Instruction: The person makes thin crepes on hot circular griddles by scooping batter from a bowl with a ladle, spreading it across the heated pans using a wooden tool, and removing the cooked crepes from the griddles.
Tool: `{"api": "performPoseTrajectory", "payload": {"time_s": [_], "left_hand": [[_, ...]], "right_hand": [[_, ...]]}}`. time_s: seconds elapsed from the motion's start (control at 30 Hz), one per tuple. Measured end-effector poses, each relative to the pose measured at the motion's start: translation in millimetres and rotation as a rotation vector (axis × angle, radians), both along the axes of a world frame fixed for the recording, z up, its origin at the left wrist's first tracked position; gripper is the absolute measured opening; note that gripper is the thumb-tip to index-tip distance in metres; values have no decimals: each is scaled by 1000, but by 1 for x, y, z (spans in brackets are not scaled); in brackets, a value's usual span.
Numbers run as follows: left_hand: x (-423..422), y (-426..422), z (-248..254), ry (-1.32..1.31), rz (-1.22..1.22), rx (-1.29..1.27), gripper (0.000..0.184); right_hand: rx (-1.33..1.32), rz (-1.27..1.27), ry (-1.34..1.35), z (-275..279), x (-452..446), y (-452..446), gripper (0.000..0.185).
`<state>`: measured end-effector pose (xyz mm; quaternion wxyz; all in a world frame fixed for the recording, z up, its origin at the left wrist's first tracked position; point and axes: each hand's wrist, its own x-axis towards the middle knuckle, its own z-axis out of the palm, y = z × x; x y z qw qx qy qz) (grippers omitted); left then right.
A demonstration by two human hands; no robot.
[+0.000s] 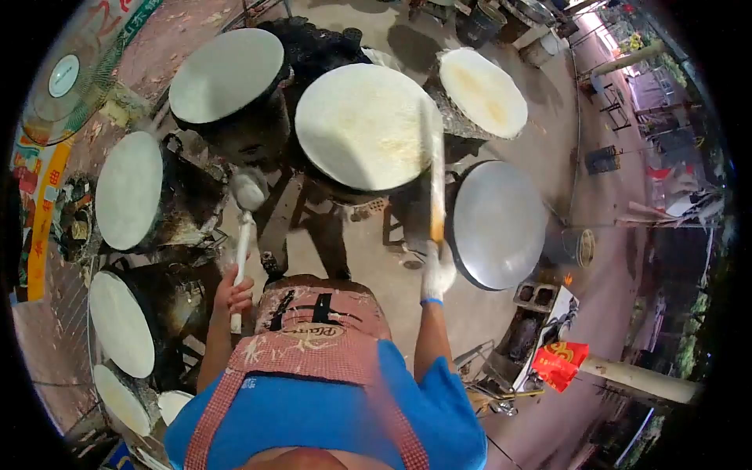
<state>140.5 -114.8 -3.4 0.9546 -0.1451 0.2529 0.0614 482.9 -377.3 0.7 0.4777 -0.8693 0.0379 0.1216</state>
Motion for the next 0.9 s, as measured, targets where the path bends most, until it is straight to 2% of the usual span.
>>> {"api": "performPoseTrajectory", "payload": {"time_s": [0.03,0.07,0.13,0.17,0.23,0.27,0.37,0.4,0.43,0.5,0.57,0.63,0.7,0.73,0.77,0.83,0.9], "left_hand": [[1,-10,-12,-37,-29,-59,40],[-4,-17,-37,-70,-57,-116,38],[0,-31,-29,30,-20,-195,34],[2,-35,-29,27,-19,-179,33],[-8,-41,-36,39,-29,-153,32],[-11,-38,-41,35,-72,-89,33],[-8,-39,-21,106,-13,-104,33],[-10,-37,-20,107,-19,-55,34],[-9,-38,-12,127,2,-57,34],[-8,-39,7,167,38,-58,35],[-20,-36,-1,123,47,-62,35],[-39,-36,-9,100,49,-84,35],[-59,-36,-18,87,48,-113,35],[-67,-36,-20,266,-48,53,36],[-76,-34,-25,444,-142,227,41],[-105,-26,-55,242,-190,-36,42],[-104,-34,-32,300,-36,-49,33]], "right_hand": [[-112,48,-217,-33,11,-41,48],[-330,93,-176,-23,10,-58,48],[-753,189,-81,4,0,-80,46],[-754,248,-270,-38,-2,-117,41],[-897,330,-63,3,-27,-113,41],[-810,389,-170,-15,-34,-133,43],[-570,599,-453,-22,-41,-144,45],[-600,615,-386,-24,-41,-132,49],[-653,737,-459,-11,-33,-110,44],[-614,777,-204,-1,-23,-59,38],[-566,981,-605,-37,2,-22,34],[-523,994,-850,-57,22,34,36],[-531,1001,-995,-34,29,90,43],[-427,1053,-1036,-19,35,110,44],[-527,1106,-933,-24,43,126,46],[-432,1165,-1093,-42,69,153,42],[-600,1370,-965,-28,86,169,37]]}}
